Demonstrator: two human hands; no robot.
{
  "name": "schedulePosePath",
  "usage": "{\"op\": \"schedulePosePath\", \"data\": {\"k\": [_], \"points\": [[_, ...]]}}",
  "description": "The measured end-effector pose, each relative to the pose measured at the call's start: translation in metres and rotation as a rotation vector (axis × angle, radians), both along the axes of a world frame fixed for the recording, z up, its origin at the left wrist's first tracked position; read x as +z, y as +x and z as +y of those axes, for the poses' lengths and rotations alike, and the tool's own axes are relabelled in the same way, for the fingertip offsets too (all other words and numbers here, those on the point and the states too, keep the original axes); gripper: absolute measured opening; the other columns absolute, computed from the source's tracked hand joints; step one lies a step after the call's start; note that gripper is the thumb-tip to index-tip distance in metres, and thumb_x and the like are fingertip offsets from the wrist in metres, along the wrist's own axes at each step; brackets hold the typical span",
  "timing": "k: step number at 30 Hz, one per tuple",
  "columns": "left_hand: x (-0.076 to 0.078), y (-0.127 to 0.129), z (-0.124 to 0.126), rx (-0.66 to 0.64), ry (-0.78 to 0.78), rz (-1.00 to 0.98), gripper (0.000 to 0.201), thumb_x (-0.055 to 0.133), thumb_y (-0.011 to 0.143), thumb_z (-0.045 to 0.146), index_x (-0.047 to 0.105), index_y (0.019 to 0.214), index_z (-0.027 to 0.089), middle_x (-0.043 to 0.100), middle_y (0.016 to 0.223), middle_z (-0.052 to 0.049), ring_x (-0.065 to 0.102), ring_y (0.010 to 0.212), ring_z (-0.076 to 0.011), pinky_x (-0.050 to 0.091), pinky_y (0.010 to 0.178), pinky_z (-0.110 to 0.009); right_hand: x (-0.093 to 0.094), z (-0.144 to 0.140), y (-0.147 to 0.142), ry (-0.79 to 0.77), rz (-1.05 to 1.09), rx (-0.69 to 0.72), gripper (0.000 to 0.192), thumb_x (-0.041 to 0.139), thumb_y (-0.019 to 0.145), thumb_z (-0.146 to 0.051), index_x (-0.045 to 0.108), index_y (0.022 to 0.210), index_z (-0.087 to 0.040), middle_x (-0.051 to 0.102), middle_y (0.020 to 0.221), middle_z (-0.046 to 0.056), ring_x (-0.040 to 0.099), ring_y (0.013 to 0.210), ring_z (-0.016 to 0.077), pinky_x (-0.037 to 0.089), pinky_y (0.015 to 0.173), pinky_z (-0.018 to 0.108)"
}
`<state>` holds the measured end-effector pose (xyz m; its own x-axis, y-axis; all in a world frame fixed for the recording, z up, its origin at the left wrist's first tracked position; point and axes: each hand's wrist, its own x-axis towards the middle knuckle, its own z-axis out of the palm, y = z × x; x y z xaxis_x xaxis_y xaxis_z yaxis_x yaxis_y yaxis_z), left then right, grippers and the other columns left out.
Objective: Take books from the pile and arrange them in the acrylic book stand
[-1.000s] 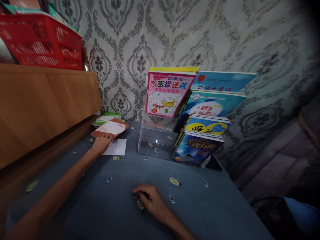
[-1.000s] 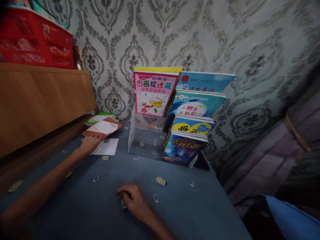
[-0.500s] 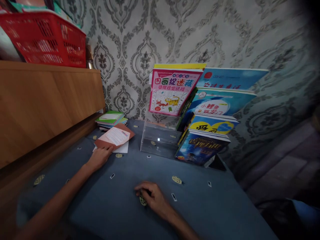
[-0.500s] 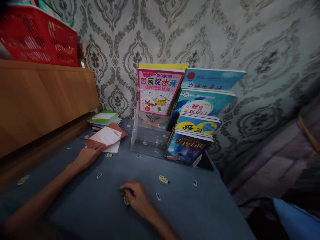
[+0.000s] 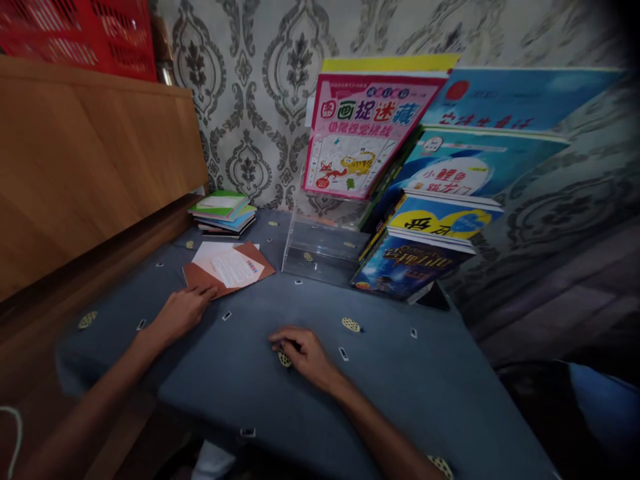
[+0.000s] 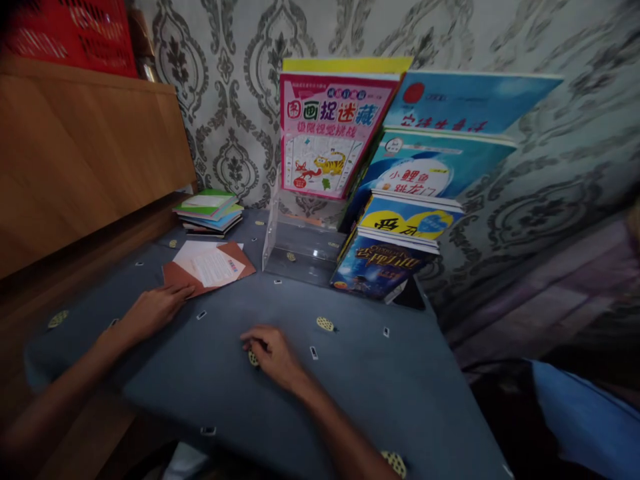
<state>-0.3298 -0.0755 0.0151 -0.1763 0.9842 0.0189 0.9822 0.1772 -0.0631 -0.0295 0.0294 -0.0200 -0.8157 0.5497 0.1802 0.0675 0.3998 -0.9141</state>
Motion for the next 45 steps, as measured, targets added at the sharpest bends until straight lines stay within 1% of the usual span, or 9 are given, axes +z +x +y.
{"op": "schedulePosePath", "data": {"k": [5, 9, 13, 17, 20, 29, 35, 40, 45], "points": [[-0.003, -0.006, -0.029, -0.034, 0.016, -0.101, 0.039, 0.042, 0.100, 0.036, 0.067, 0.129, 0.030, 0.063, 0.141, -0.004, 0.059, 0.129, -0.0246, 0.047, 0.106, -0.037, -0.003, 0.000, 0.000, -0.003, -0.015, -0.008, 0.031, 0.048, 0.089, -0.014, 0.077, 0.099, -0.019, 0.074, 0.085, 0.005, 0.068, 0.081, 0.0157, 0.051, 0.075, 0.028], [-0.006, -0.006, -0.031, -0.064, 0.048, -0.154, 0.042, 0.039, 0.102, 0.045, 0.068, 0.126, 0.027, 0.066, 0.137, -0.005, 0.057, 0.131, -0.0244, 0.044, 0.110, -0.040, -0.003, 0.000, 0.001, 0.001, -0.006, 0.003, 0.031, 0.047, 0.089, -0.015, 0.076, 0.098, -0.018, 0.074, 0.085, 0.005, 0.068, 0.081, 0.0159, 0.051, 0.074, 0.028], [-0.031, 0.002, -0.014, -0.005, 0.203, -0.088, 0.051, 0.041, 0.101, 0.049, 0.054, 0.144, 0.024, 0.052, 0.152, -0.012, 0.047, 0.141, -0.0282, 0.038, 0.115, -0.048, -0.004, 0.000, 0.002, 0.011, 0.009, 0.002, 0.028, 0.049, 0.090, -0.017, 0.076, 0.096, -0.019, 0.074, 0.085, 0.005, 0.068, 0.080, 0.0157, 0.051, 0.073, 0.028], [-0.060, 0.010, 0.000, -0.028, 0.238, -0.037, 0.059, 0.044, 0.100, 0.054, 0.048, 0.149, 0.022, 0.045, 0.157, -0.015, 0.037, 0.148, -0.0311, 0.035, 0.117, -0.054, -0.008, 0.002, 0.001, 0.001, 0.029, -0.002, 0.028, 0.049, 0.092, -0.021, 0.077, 0.096, -0.018, 0.074, 0.084, 0.006, 0.068, 0.079, 0.0164, 0.052, 0.072, 0.028], [-0.068, 0.013, 0.000, -0.041, 0.264, -0.033, 0.056, 0.042, 0.101, 0.051, 0.048, 0.149, 0.023, 0.045, 0.157, -0.015, 0.038, 0.148, -0.0307, 0.035, 0.117, -0.055, -0.008, 0.002, 0.001, -0.006, 0.026, 0.009, 0.028, 0.049, 0.092, -0.021, 0.077, 0.096, -0.019, 0.073, 0.084, 0.006, 0.068, 0.079, 0.0163, 0.051, 0.072, 0.027], [-0.058, 0.016, -0.012, -0.059, 0.272, -0.030, 0.047, 0.041, 0.103, 0.043, 0.055, 0.143, 0.022, 0.054, 0.150, -0.013, 0.048, 0.141, -0.0290, 0.040, 0.114, -0.053, -0.009, 0.001, -0.001, 0.015, 0.021, 0.004, 0.030, 0.048, 0.090, -0.016, 0.076, 0.097, -0.018, 0.074, 0.085, 0.006, 0.069, 0.080, 0.0166, 0.051, 0.073, 0.028], [-0.047, 0.022, -0.035, -0.107, 0.246, -0.059, 0.046, 0.038, 0.105, 0.043, 0.057, 0.142, 0.024, 0.057, 0.148, -0.011, 0.050, 0.141, -0.0267, 0.040, 0.116, -0.050, -0.002, -0.001, 0.000, 0.095, 0.016, -0.009, 0.031, 0.047, 0.090, -0.013, 0.076, 0.098, -0.018, 0.075, 0.086, 0.006, 0.070, 0.081, 0.0175, 0.053, 0.077, 0.030], [-0.045, 0.028, -0.059, -0.177, 0.222, -0.142, 0.045, 0.038, 0.105, 0.040, 0.054, 0.145, 0.028, 0.053, 0.152, -0.009, 0.047, 0.143, -0.0258, 0.036, 0.119, -0.053, 0.001, -0.008, 0.005, 0.315, 0.081, -0.019, 0.031, 0.048, 0.093, -0.014, 0.074, 0.109, -0.021, 0.076, 0.108, 0.009, 0.070, 0.103, 0.0201, 0.055, 0.092, 0.036], [-0.038, 0.035, -0.077, -0.354, 0.149, -0.334, 0.042, 0.037, 0.105, 0.035, 0.057, 0.142, 0.031, 0.053, 0.152, -0.005, 0.045, 0.145, -0.0235, 0.031, 0.122, -0.052, 0.010, -0.008, 0.004, 0.596, 0.128, -0.015, 0.029, 0.050, 0.096, -0.016, 0.071, 0.115, -0.021, 0.074, 0.117, 0.011, 0.068, 0.109, 0.0227, 0.054, 0.098, 0.044]]}}
